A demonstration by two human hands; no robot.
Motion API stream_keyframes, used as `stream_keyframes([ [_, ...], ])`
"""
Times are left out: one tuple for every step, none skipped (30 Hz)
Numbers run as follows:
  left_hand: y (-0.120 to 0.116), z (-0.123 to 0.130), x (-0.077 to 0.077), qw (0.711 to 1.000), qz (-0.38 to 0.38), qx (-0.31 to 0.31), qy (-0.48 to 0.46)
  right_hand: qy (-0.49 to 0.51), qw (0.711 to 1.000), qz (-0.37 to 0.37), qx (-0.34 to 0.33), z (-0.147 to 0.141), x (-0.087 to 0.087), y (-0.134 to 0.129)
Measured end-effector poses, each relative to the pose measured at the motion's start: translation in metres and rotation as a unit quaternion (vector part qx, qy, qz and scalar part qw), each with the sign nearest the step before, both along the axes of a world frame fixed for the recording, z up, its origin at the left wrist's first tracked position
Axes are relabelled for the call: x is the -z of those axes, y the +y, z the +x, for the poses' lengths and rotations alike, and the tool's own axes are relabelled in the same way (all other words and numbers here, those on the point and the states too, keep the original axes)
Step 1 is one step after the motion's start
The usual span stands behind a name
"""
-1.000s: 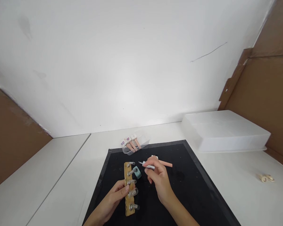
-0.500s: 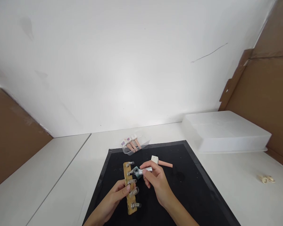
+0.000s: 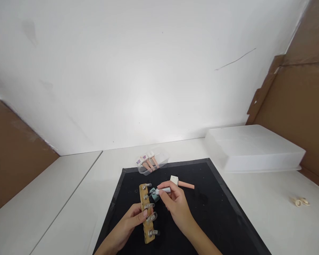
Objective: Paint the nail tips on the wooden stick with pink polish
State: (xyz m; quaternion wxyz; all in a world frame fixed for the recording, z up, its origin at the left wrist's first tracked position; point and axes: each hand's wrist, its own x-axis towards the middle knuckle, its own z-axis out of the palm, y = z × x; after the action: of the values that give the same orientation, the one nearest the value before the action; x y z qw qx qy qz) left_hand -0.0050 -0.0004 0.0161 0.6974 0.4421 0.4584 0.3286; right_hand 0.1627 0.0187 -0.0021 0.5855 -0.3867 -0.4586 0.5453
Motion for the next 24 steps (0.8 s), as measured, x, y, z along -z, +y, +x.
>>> stream_keyframes([
  [-0.0001, 0.0003, 0.0, 1.0, -0.001, -0.005, 0.001, -0.008, 1.0, 0.005, 0.006, 0.0001, -0.0007, 0.0001],
  [-0.0002, 0.0006, 0.0002, 1.0, -0.002, -0.008, 0.003, -0.015, 1.0, 0.011, 0.013, 0.0002, -0.0014, 0.0],
  [-0.0002, 0.0008, 0.0004, 1.0, -0.002, -0.009, 0.007, -0.021, 1.0, 0.016, 0.017, 0.0003, -0.0019, -0.0002],
  [-0.0003, 0.001, 0.0006, 1.0, -0.002, -0.007, 0.011, -0.028, 0.999, 0.02, 0.019, 0.0004, -0.0023, -0.0005],
  [-0.0003, 0.0011, 0.0009, 1.0, -0.002, -0.005, 0.015, -0.033, 0.999, 0.024, 0.021, 0.0005, -0.0026, -0.0008],
  [-0.0002, 0.0011, 0.0012, 1.0, -0.001, -0.002, 0.017, -0.037, 0.999, 0.028, 0.022, 0.0005, -0.0026, -0.0011],
  [-0.0001, 0.0011, 0.0015, 1.0, 0.001, 0.001, 0.02, -0.042, 0.998, 0.031, 0.024, 0.0006, -0.0026, -0.0014],
  [0.0001, 0.001, 0.0017, 1.0, 0.002, 0.003, 0.023, -0.045, 0.998, 0.034, 0.028, 0.0005, -0.0026, -0.0016],
  [0.0003, 0.001, 0.002, 1.0, 0.004, 0.003, 0.025, -0.049, 0.998, 0.036, 0.032, 0.0004, -0.0028, -0.0017],
  [0.0005, 0.001, 0.0022, 1.0, 0.007, 0.005, 0.027, -0.051, 0.997, 0.038, 0.036, 0.0002, -0.0031, -0.0017],
  [0.0008, 0.0009, 0.0024, 0.999, 0.01, 0.006, 0.03, -0.054, 0.997, 0.04, 0.04, 0.0, -0.0037, -0.0017],
  [0.0009, 0.001, 0.0025, 0.999, 0.013, 0.006, 0.032, -0.056, 0.997, 0.04, 0.044, -0.0002, -0.0044, -0.0016],
  [0.001, 0.001, 0.0024, 0.999, 0.015, 0.006, 0.034, -0.057, 0.996, 0.04, 0.048, -0.0005, -0.0051, -0.0016],
  [0.0009, 0.0009, 0.0023, 0.999, 0.016, 0.007, 0.035, -0.058, 0.996, 0.04, 0.052, -0.0006, -0.0059, -0.0015],
  [0.0008, 0.0009, 0.002, 0.999, 0.016, 0.007, 0.035, -0.058, 0.996, 0.04, 0.056, -0.0007, -0.0064, -0.0016],
  [0.0005, 0.0009, 0.0017, 0.999, 0.015, 0.007, 0.034, -0.057, 0.996, 0.038, 0.06, -0.0008, -0.0067, -0.0016],
  [0.0002, 0.0009, 0.0014, 0.999, 0.014, 0.007, 0.032, -0.054, 0.996, 0.036, 0.062, -0.0008, -0.0067, -0.0016],
  [-0.0001, 0.0009, 0.0011, 0.999, 0.013, 0.006, 0.03, -0.05, 0.996, 0.032, 0.063, -0.0007, -0.0063, -0.0014],
  [-0.0003, 0.001, 0.0008, 0.999, 0.012, 0.004, 0.029, -0.042, 0.997, 0.025, 0.061, -0.0006, -0.0057, -0.0012],
  [-0.0003, 0.0012, 0.0006, 0.999, 0.011, 0.0, 0.031, -0.03, 0.998, 0.016, 0.055, -0.0004, -0.0049, -0.001],
  [-0.0002, 0.0016, 0.0005, 0.999, 0.01, -0.005, 0.034, -0.013, 0.999, 0.005, 0.048, -0.0002, -0.0041, -0.0007],
  [0.0, 0.002, 0.0004, 0.999, 0.008, -0.01, 0.037, 0.007, 0.999, -0.006, 0.039, 0.0, -0.0034, -0.0004],
  [0.0002, 0.0024, 0.0004, 0.999, 0.005, -0.015, 0.039, 0.028, 0.999, -0.018, 0.03, 0.0002, -0.0028, -0.0003],
  [0.0004, 0.0028, 0.0005, 0.999, 0.004, -0.02, 0.04, 0.048, 0.998, -0.028, 0.021, 0.0003, -0.0024, -0.0003],
])
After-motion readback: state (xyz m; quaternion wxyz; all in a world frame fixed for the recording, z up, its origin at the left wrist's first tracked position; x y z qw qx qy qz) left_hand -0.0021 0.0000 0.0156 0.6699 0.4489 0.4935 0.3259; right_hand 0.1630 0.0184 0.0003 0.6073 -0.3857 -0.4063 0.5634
